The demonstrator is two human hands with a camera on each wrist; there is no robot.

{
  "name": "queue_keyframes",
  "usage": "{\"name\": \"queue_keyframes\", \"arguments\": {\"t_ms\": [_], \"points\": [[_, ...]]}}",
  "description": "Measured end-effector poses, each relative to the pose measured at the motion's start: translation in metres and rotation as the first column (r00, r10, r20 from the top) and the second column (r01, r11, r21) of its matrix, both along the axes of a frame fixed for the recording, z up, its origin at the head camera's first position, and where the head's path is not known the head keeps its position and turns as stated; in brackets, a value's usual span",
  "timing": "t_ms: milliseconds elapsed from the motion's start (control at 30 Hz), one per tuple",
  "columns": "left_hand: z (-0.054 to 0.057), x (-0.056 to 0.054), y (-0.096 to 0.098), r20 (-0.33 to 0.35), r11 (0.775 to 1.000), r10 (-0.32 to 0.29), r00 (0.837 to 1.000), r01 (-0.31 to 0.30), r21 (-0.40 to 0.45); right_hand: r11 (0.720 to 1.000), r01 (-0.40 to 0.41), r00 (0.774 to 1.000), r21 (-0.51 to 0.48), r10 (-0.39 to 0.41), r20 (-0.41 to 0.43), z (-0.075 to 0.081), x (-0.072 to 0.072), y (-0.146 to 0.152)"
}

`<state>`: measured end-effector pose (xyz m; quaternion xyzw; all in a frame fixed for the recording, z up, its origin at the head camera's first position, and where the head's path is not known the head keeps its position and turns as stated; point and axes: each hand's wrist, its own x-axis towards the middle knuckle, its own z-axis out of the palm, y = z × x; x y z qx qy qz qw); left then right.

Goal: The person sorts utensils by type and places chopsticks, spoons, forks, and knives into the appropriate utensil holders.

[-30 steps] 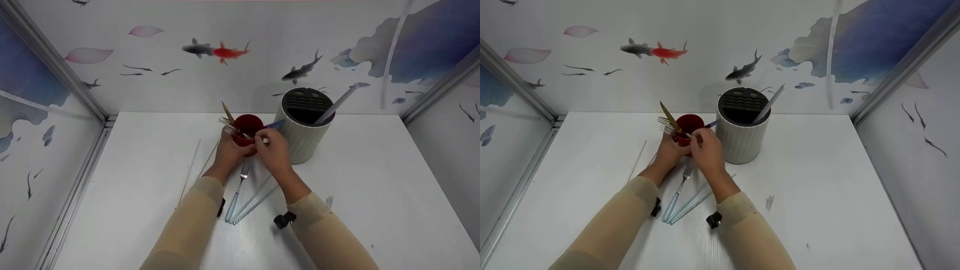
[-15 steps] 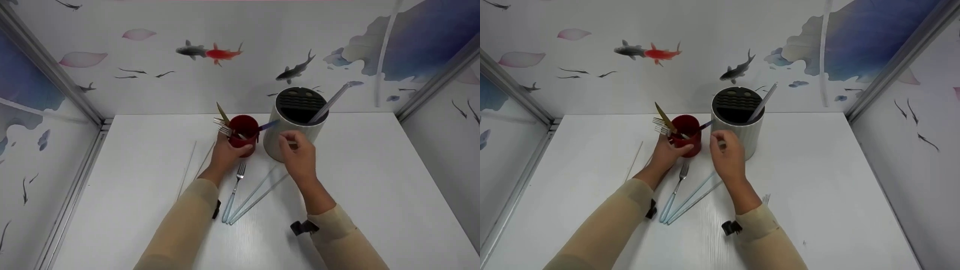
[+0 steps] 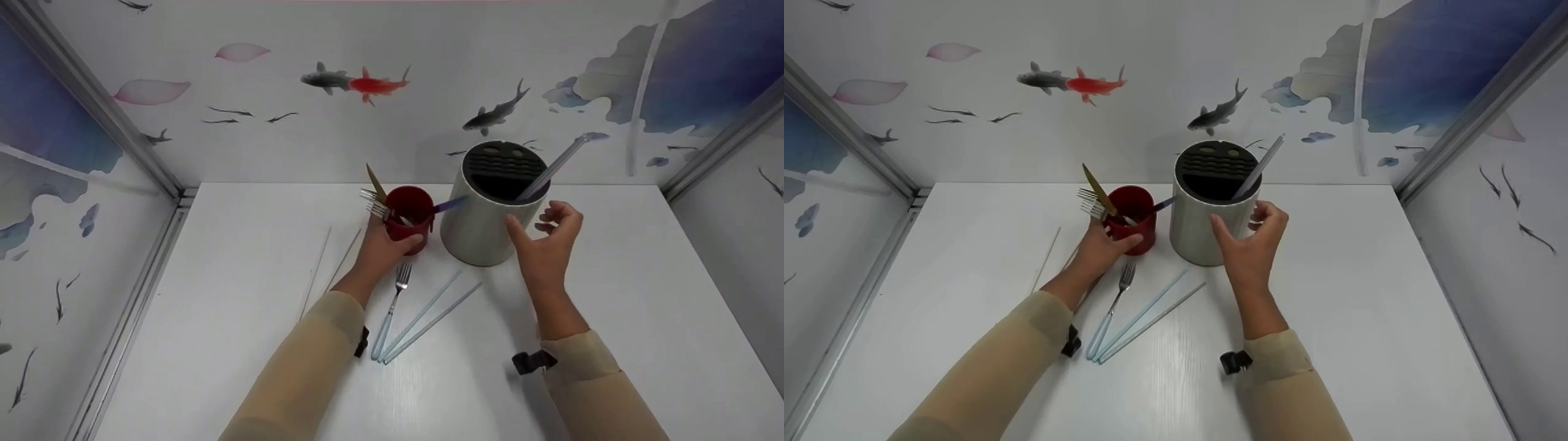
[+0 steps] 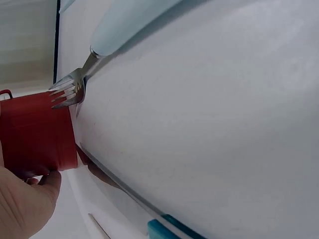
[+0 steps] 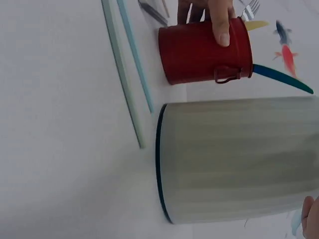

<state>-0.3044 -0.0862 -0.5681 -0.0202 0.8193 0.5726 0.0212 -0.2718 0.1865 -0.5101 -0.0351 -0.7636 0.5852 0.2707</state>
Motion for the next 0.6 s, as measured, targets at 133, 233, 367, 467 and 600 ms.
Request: {"name": "queue_keyframes", "arguments": {"t_ms": [133, 233, 367, 467, 600], "points": [[0.004, 0.005, -0.003, 0.017, 1.0, 0.01, 1.0, -0.009, -0.01, 0.998, -0.039, 0.992, 0.052, 0.032, 0.12, -0.01, -0.011, 0.013], [0.007, 0.013, -0.009, 0.055, 0.999, 0.039, 0.998, -0.037, -0.039, 0.992, -0.123, 0.967, 0.019, 0.115, 0.229, -0.018, -0.018, 0.022], [0.009, 0.029, -0.016, 0.073, 0.997, 0.068, 0.995, -0.065, -0.041, 0.972, -0.226, 0.916, -0.065, 0.235, 0.326, -0.026, -0.025, 0.033], [0.007, 0.042, -0.017, 0.07, 0.998, 0.046, 0.996, -0.043, -0.035, 0.952, -0.292, 0.882, -0.087, 0.304, 0.359, -0.033, -0.031, 0.039], [0.005, 0.061, -0.012, 0.036, 0.994, -0.02, 0.999, 0.024, -0.11, 0.923, -0.373, 0.854, -0.096, 0.382, 0.354, -0.043, -0.036, 0.041]]}}
